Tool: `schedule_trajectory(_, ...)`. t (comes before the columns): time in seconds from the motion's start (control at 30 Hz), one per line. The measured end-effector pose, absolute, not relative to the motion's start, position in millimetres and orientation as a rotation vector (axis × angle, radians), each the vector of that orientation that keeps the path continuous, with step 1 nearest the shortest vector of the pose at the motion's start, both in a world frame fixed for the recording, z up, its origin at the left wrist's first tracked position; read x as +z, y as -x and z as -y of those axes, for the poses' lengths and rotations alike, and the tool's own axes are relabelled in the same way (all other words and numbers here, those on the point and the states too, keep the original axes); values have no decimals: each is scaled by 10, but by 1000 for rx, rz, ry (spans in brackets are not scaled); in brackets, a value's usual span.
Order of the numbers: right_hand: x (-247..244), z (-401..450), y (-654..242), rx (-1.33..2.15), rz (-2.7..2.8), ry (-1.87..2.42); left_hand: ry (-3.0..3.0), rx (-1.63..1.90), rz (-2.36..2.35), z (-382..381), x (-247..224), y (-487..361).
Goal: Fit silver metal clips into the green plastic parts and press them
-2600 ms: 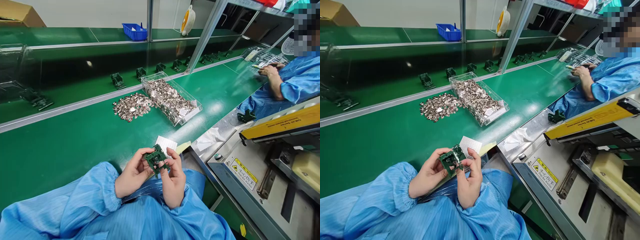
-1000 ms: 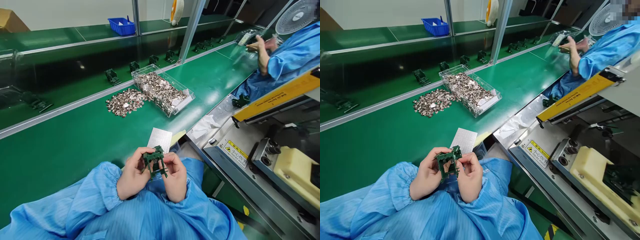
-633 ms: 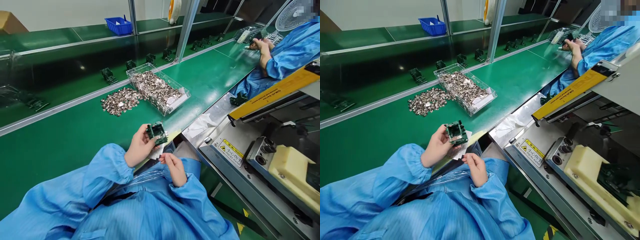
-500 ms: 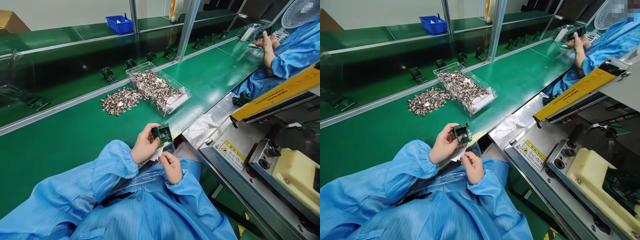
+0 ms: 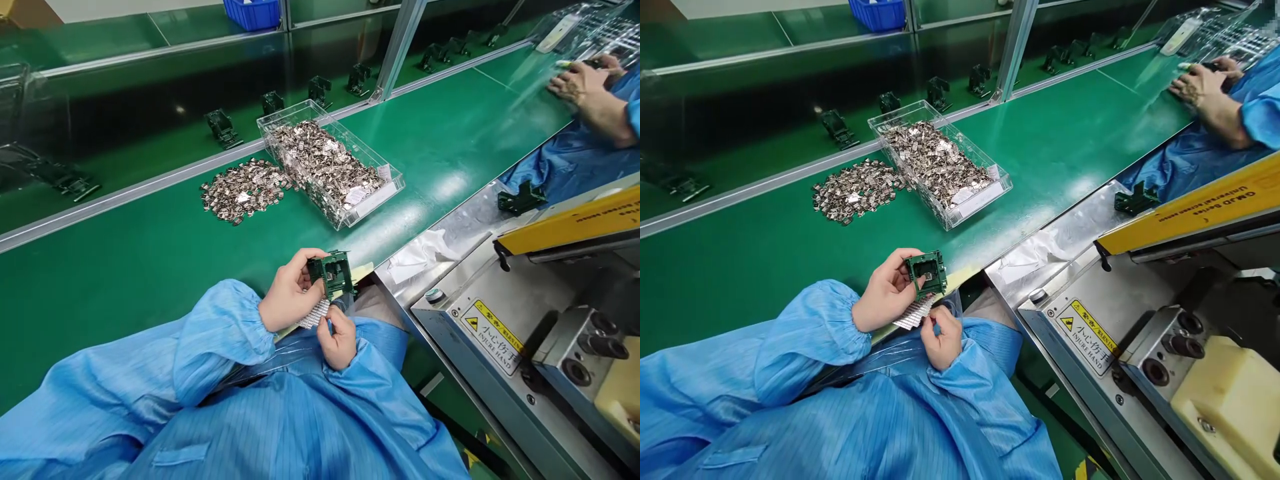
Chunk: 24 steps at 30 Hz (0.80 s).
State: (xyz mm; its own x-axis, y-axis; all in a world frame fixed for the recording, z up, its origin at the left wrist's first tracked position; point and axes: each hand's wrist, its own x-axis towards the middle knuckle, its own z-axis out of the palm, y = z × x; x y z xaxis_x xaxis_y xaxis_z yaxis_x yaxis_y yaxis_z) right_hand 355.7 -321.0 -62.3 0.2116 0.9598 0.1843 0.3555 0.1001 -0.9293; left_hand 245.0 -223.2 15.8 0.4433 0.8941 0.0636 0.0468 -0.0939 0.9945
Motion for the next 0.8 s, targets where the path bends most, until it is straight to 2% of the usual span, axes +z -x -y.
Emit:
schedule_trajectory(0.23, -648, 3269, -3704, 789, 1504, 1689, -1349, 898, -827, 2201, 177, -2445)
schedule_trajectory(0.37, -317, 3349, -3874, 736, 1529, 1756, -1231, 950, -795, 2213, 208, -2438)
schedule_trajectory(0.57, 343, 3375, -3988, 644, 1264, 1686, -1364, 997, -788, 2309, 118, -2392)
schedule_trajectory(0.8, 497, 3166, -3778, 412, 1383, 1534, -1384, 1006, -802, 2340, 134, -2383)
